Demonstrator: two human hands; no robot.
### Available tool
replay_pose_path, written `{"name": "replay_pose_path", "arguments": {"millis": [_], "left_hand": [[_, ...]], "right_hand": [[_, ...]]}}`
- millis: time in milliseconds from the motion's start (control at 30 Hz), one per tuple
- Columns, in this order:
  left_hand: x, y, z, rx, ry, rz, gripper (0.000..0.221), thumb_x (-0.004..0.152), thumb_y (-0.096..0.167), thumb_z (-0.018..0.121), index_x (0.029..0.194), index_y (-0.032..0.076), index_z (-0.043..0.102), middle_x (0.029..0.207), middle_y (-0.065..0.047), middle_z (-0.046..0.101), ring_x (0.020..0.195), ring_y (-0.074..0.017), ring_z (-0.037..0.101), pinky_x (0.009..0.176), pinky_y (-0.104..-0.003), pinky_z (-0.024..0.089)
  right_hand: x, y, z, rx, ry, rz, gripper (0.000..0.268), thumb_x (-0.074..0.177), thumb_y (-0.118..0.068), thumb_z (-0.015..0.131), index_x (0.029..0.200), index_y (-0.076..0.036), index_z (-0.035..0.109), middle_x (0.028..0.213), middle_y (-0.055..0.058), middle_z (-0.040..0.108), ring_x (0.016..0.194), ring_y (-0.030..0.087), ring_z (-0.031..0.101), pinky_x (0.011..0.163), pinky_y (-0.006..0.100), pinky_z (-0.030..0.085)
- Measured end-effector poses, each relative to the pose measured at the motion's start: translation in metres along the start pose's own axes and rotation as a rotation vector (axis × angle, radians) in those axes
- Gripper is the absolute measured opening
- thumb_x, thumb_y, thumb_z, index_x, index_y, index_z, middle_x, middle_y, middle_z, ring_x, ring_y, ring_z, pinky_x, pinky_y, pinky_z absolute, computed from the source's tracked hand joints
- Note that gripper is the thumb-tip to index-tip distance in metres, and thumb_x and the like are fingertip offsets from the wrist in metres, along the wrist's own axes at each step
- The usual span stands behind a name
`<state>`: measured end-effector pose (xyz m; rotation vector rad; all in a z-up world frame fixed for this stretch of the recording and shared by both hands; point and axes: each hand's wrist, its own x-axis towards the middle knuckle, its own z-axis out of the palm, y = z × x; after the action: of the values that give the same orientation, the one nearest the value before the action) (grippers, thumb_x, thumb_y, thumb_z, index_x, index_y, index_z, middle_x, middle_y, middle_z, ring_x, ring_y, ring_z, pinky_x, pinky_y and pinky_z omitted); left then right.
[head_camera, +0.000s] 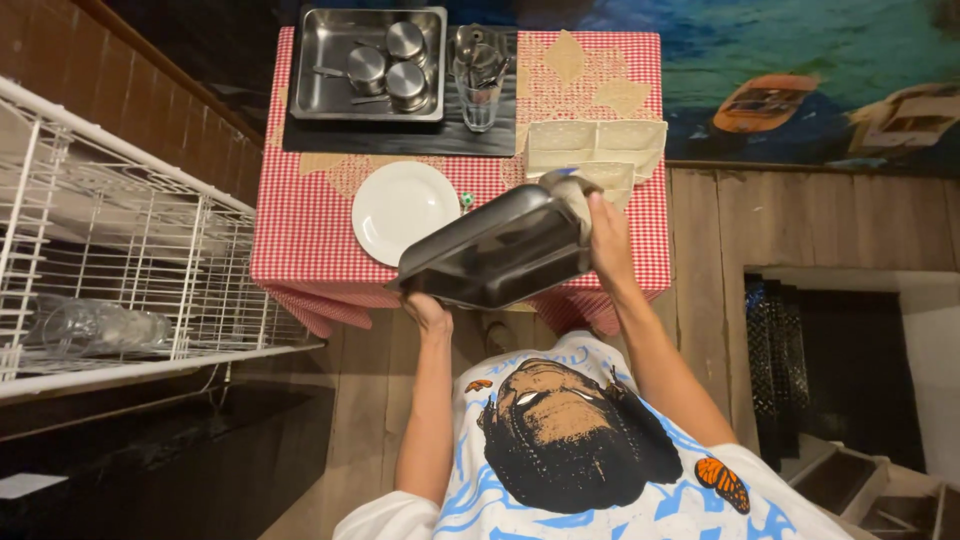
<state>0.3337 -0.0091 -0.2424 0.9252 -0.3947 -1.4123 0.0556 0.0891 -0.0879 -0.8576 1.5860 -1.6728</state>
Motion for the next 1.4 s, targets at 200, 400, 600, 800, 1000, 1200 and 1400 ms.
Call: {"name": "replay_pose_path", "arguments": {"millis": [200, 400, 600, 800, 1000, 1200, 1400], "left_hand": [[-0.007, 0.006, 0.014, -0.068, -0.137, -0.230, 0.035, 0.103, 0.023, 0.055, 0.128, 0.000, 0.064, 0.121, -0.014, 0.067, 0.106, -0.0272, 0.065, 0.088, -0.040, 0.054], [-0.023, -0.006, 0.045, 0.351, -0.276, 0.067, 0.059, 0.092, 0.003, 0.074, 0.147, 0.001, 0.051, 0.138, -0.012, 0.062, 0.123, -0.0219, 0.059, 0.107, -0.035, 0.044], [-0.080, 0.049, 0.103, 0.789, -0.353, 0.391, 0.095, 0.081, 0.008, 0.084, 0.157, 0.003, 0.027, 0.154, -0.019, 0.041, 0.137, -0.0328, 0.048, 0.116, -0.045, 0.038], [-0.095, 0.039, 0.141, 0.798, -0.712, 0.358, 0.071, 0.080, -0.010, 0.066, 0.148, -0.001, 0.050, 0.152, -0.023, 0.052, 0.144, -0.0322, 0.048, 0.117, -0.040, 0.044], [-0.073, -0.014, 0.098, 0.729, -0.657, 0.323, 0.070, 0.072, -0.015, 0.047, 0.141, -0.006, 0.059, 0.134, -0.018, 0.069, 0.128, -0.0257, 0.064, 0.111, -0.035, 0.048], [-0.063, -0.062, 0.056, 0.403, -0.570, -0.067, 0.024, 0.095, 0.006, 0.062, 0.118, 0.002, 0.066, 0.114, -0.003, 0.070, 0.099, -0.0147, 0.064, 0.084, -0.031, 0.056], [-0.090, 0.005, 0.119, 0.705, -0.606, 0.280, 0.072, 0.067, -0.020, 0.040, 0.134, -0.005, 0.061, 0.131, -0.016, 0.068, 0.127, -0.0263, 0.062, 0.112, -0.035, 0.044]], "right_hand": [[-0.041, -0.073, 0.008, -0.501, -0.049, -0.469, 0.044, 0.094, -0.021, 0.066, 0.128, 0.006, 0.060, 0.097, 0.019, 0.070, 0.088, 0.028, 0.067, 0.080, 0.038, 0.052], [-0.055, -0.077, -0.002, -0.697, 0.180, -0.406, 0.037, 0.091, -0.003, 0.071, 0.127, 0.001, 0.067, 0.091, 0.020, 0.070, 0.078, 0.033, 0.070, 0.071, 0.041, 0.054], [-0.058, -0.120, 0.000, -0.859, 0.178, -0.681, 0.049, 0.080, 0.005, 0.068, 0.128, -0.002, 0.066, 0.121, 0.020, 0.072, 0.116, 0.037, 0.070, 0.101, 0.044, 0.055], [-0.052, -0.086, 0.007, -1.153, -0.040, -0.683, 0.054, 0.071, 0.005, 0.070, 0.123, -0.007, 0.072, 0.131, 0.010, 0.071, 0.127, 0.028, 0.063, 0.113, 0.053, 0.040], [-0.051, -0.059, 0.030, -1.153, -0.131, -0.638, 0.051, 0.076, 0.000, 0.070, 0.126, -0.012, 0.070, 0.136, 0.005, 0.070, 0.133, 0.024, 0.060, 0.117, 0.048, 0.038], [-0.058, -0.092, 0.076, -1.052, -0.315, -0.597, 0.063, 0.078, -0.033, 0.071, 0.132, -0.001, 0.062, 0.133, 0.017, 0.062, 0.130, 0.034, 0.051, 0.113, 0.057, 0.027], [-0.052, -0.076, 0.031, -1.068, -0.101, -0.596, 0.040, 0.098, -0.026, 0.061, 0.133, -0.009, 0.067, 0.131, 0.013, 0.069, 0.122, 0.031, 0.063, 0.110, 0.052, 0.039]]}}
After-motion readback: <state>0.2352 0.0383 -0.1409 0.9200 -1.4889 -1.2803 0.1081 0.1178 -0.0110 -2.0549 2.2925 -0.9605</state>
